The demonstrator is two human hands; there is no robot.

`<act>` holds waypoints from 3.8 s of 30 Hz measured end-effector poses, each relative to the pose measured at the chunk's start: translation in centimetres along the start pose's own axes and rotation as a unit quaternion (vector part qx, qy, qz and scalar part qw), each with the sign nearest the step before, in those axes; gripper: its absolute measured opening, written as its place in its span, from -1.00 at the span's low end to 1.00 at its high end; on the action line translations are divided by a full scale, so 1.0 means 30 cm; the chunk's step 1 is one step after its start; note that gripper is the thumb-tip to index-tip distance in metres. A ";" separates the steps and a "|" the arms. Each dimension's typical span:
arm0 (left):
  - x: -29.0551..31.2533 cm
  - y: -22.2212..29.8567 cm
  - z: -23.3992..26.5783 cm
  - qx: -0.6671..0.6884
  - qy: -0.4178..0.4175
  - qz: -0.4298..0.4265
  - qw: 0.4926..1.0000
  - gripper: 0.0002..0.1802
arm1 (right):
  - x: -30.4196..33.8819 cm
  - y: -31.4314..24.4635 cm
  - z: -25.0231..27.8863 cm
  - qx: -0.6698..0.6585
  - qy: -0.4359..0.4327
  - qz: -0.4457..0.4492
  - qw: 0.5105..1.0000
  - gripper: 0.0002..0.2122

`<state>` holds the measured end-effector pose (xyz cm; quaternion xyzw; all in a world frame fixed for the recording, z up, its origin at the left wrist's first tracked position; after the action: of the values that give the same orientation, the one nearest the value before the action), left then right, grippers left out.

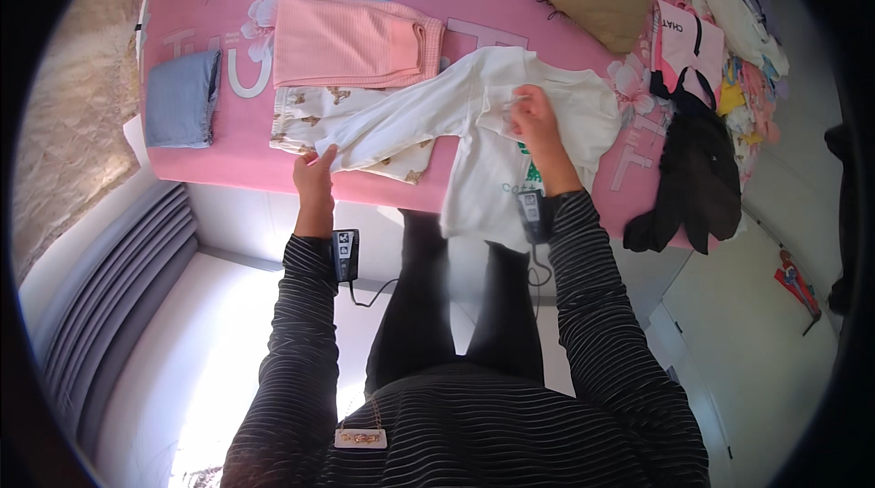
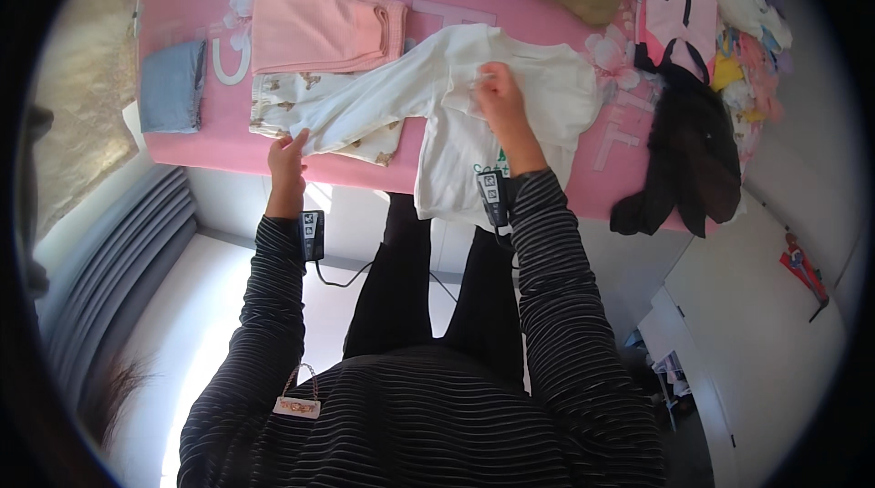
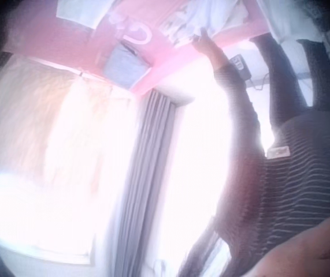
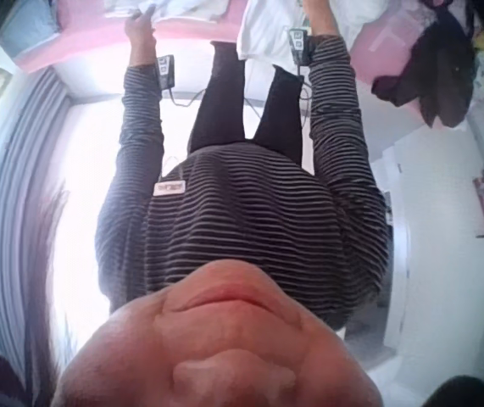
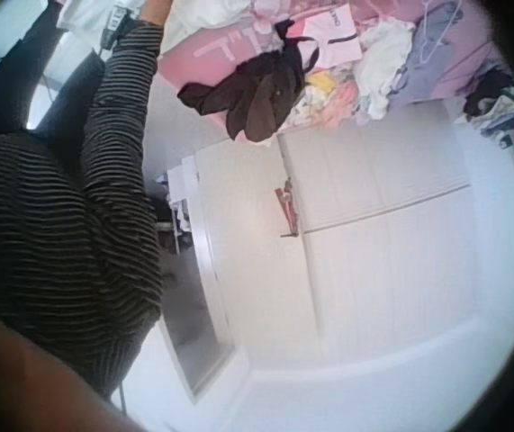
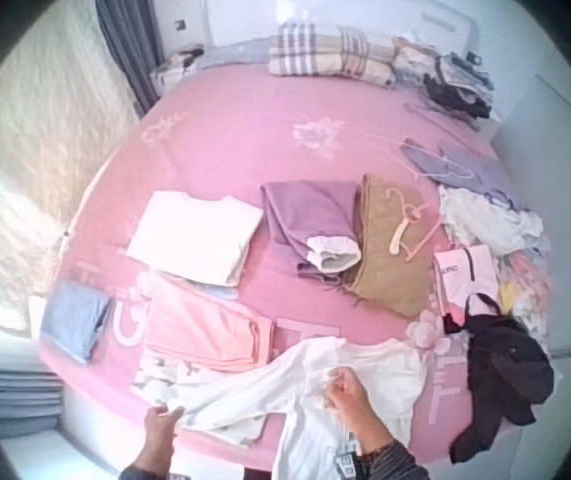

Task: The person folds several pieces of children's clothing on a bed. They handle a black garment, a pink and white jacket with a cat graphic, and a white long-sleeve shirt with a dinosaur graphic, smoothing and folding each item by hand.

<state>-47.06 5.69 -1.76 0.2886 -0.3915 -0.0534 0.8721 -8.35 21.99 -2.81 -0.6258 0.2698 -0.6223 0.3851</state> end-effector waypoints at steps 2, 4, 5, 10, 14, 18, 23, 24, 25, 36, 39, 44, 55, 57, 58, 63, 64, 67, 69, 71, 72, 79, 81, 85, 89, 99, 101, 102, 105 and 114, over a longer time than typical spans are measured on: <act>-0.006 -0.003 -0.012 0.026 -0.024 -0.014 0.999 -0.63 | -0.002 -0.027 -0.137 0.276 -0.009 0.123 0.953 -0.66; 0.000 -0.036 -0.028 0.010 -0.063 0.025 0.998 -0.71 | -0.013 -0.032 -0.154 0.344 0.037 0.157 0.925 -0.60; 0.007 -0.026 -0.021 0.004 -0.067 0.011 0.998 -0.74 | -0.011 -0.023 -0.165 0.315 0.025 0.158 0.935 -0.60; 0.154 0.182 0.029 0.104 -0.022 -0.139 0.985 -0.89 | 0.107 -0.102 -0.061 0.215 0.062 0.230 0.947 -0.61; 0.455 0.474 0.055 0.144 -0.046 -0.310 0.939 -0.92 | 0.257 -0.081 0.084 0.097 0.111 0.194 0.970 -0.66; 0.795 0.666 -0.157 0.035 -0.120 -0.469 0.874 -0.92 | 0.349 0.035 0.305 -0.039 0.145 0.085 0.985 -0.74; 1.125 0.583 -0.730 -0.095 -0.290 -0.508 0.806 -0.67 | 0.382 0.142 0.585 -0.092 0.200 -0.025 0.975 -0.84; 1.199 0.548 -0.851 -0.107 -0.356 -0.527 0.764 -0.57 | 0.379 0.152 0.622 -0.116 0.209 -0.031 0.971 -0.85; 1.237 0.492 -0.944 -0.159 -0.376 -0.528 0.745 -0.51 | 0.377 0.164 0.657 -0.138 0.218 -0.038 0.965 -0.86; 0.927 0.404 -0.888 -0.264 -0.146 -0.677 0.672 -0.53 | 0.288 0.036 0.576 -0.038 0.158 0.061 0.985 -0.88; 0.849 0.383 -0.977 -0.363 -0.143 -0.681 0.620 -0.41 | 0.263 -0.042 0.443 0.107 0.094 0.172 0.975 -0.79; 0.561 0.336 -0.919 -0.533 -0.101 -0.576 0.612 -0.44 | 0.111 -0.015 0.453 0.084 0.071 0.128 0.986 -0.71; 0.695 0.463 -0.868 -0.262 -0.101 -0.686 0.672 -0.53 | 0.111 -0.224 0.477 0.278 0.208 0.267 0.899 -0.85; 0.667 0.492 -0.899 -0.282 -0.117 -0.677 0.669 -0.61 | 0.117 -0.282 0.525 0.324 0.240 0.321 0.857 -0.84; 0.649 0.500 -0.915 -0.300 -0.130 -0.668 0.669 -0.65 | 0.133 -0.306 0.547 0.345 0.254 0.354 0.831 -0.84; 0.613 0.519 -0.929 -0.339 -0.146 -0.648 0.666 -0.64 | 0.131 -0.104 0.643 0.363 0.174 0.112 0.909 -0.87; 0.607 0.518 -0.924 -0.331 -0.152 -0.641 0.676 -0.64 | 0.148 -0.058 0.638 0.350 0.166 0.070 0.919 -0.87; 0.599 0.518 -0.901 -0.301 -0.156 -0.639 0.691 -0.65 | 0.201 0.031 0.603 0.326 0.174 -0.014 0.929 -0.87; 0.608 0.522 -0.877 -0.273 -0.146 -0.665 0.680 -0.66 | 0.236 0.022 0.587 0.340 0.206 -0.014 0.917 -0.88; 0.608 0.523 -0.855 -0.236 -0.160 -0.678 0.677 -0.68 | 0.254 -0.033 0.542 0.340 0.189 0.052 0.920 -0.89; 0.606 0.523 -0.845 -0.219 -0.169 -0.682 0.677 -0.69 | 0.258 -0.070 0.523 0.337 0.180 0.093 0.919 -0.90; 0.582 0.546 -0.779 -0.186 -0.086 -0.676 0.708 -0.70 | 0.175 -0.266 0.561 0.413 0.256 0.218 0.846 -0.89; 0.609 0.548 -0.751 -0.183 -0.001 -0.666 0.723 -0.69 | 0.178 -0.287 0.545 0.398 0.261 0.239 0.846 -0.88; 0.764 0.468 -0.848 -0.132 -0.150 -0.684 0.702 -0.65 | 0.217 -0.281 0.354 0.346 0.166 0.329 0.863 -0.85; 0.789 0.364 -1.030 -0.331 -0.143 -0.674 0.645 -0.56 | 0.174 -0.221 0.163 0.453 0.102 0.409 0.786 -0.60; 0.531 0.379 -0.972 -0.392 -0.057 -0.623 0.675 -0.29 | 0.042 -0.067 0.367 0.618 0.115 0.260 0.733 -0.36; 0.526 0.381 -0.985 -0.400 -0.067 -0.628 0.664 -0.30 | 0.050 -0.070 0.409 0.620 0.120 0.270 0.726 -0.37; 0.523 0.378 -0.983 -0.405 -0.070 -0.628 0.661 -0.30 | 0.045 -0.044 0.435 0.640 0.112 0.236 0.723 -0.37; 0.537 0.368 -0.943 -0.380 -0.094 -0.649 0.652 -0.34 | 0.104 -0.034 0.494 0.597 0.139 0.251 0.749 -0.41; 0.508 -0.134 -0.551 0.006 -0.195 -0.122 0.973 -0.48 | 0.587 0.521 0.566 -0.020 0.196 -0.220 0.955 -0.69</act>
<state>-24.25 5.15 -2.73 0.3238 -0.5164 -0.2125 0.7638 12.03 1.36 -4.33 -0.5429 0.2086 -0.7964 0.1657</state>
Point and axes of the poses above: each hand's wrist, its own x-axis away from the middle knuckle, its own z-axis out of the back of the hand, y = z × x, the point moved 10 cm from there along -x, towards the middle knuckle, and after that the axes turned 2 degrees about y, right-handed, at the moved point
